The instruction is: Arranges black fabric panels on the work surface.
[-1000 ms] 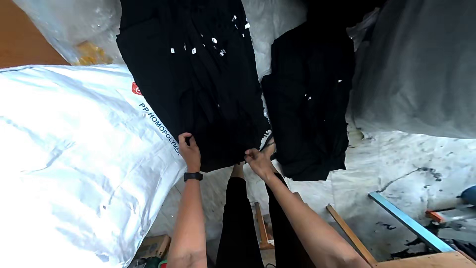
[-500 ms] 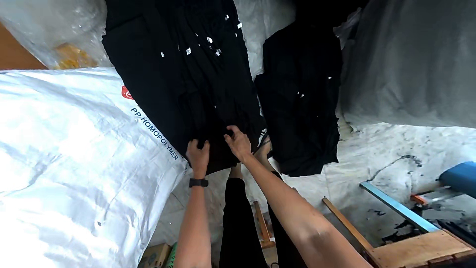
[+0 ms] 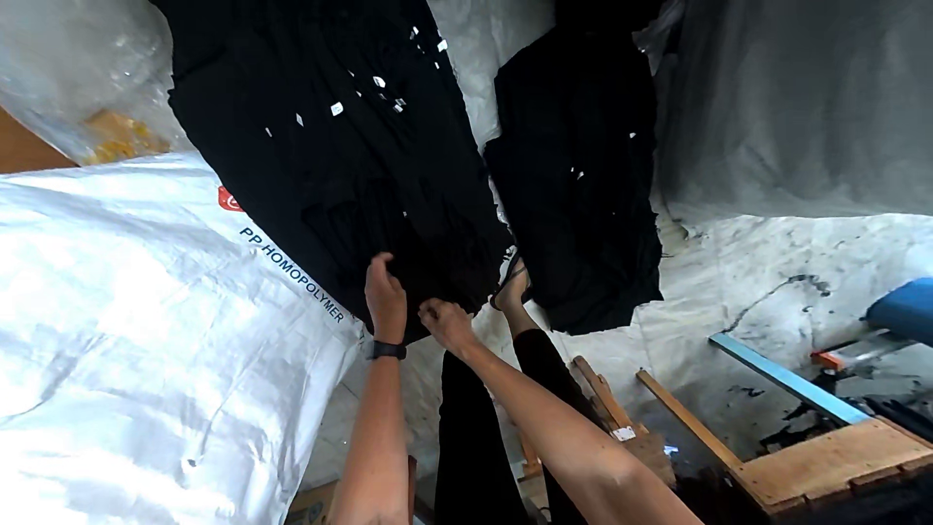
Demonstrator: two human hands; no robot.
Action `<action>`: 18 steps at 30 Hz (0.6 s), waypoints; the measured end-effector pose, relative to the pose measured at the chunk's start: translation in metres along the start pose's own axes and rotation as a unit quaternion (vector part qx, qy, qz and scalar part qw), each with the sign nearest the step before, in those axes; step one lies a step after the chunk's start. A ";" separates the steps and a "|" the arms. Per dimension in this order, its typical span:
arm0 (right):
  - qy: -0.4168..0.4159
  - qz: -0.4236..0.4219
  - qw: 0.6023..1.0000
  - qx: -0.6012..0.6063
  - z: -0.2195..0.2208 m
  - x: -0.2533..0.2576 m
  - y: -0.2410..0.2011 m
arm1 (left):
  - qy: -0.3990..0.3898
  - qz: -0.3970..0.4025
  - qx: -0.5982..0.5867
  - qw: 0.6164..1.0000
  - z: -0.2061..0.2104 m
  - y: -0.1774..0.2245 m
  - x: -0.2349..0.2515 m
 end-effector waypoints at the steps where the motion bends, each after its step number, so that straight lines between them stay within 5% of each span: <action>1: 0.007 0.017 1.000 0.005 -0.001 -0.004 0.014 | -0.013 -0.006 0.026 1.000 0.002 0.003 -0.002; 9: 0.090 0.083 0.989 0.081 -0.017 -0.022 0.075 | -0.070 -0.150 -0.075 0.983 0.048 0.034 -0.002; 18: 0.114 0.088 0.987 0.077 -0.039 -0.019 0.069 | -0.083 -0.136 0.001 0.987 -0.016 0.012 -0.004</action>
Point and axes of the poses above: each hand's wrist, its own x-axis towards the middle knuckle, its own z-axis out of the palm, y = z × x, the point moved 4 cm from there along x, towards the middle knuckle, and after that the axes turned 15 degrees about -z, right-handed, at the moved point
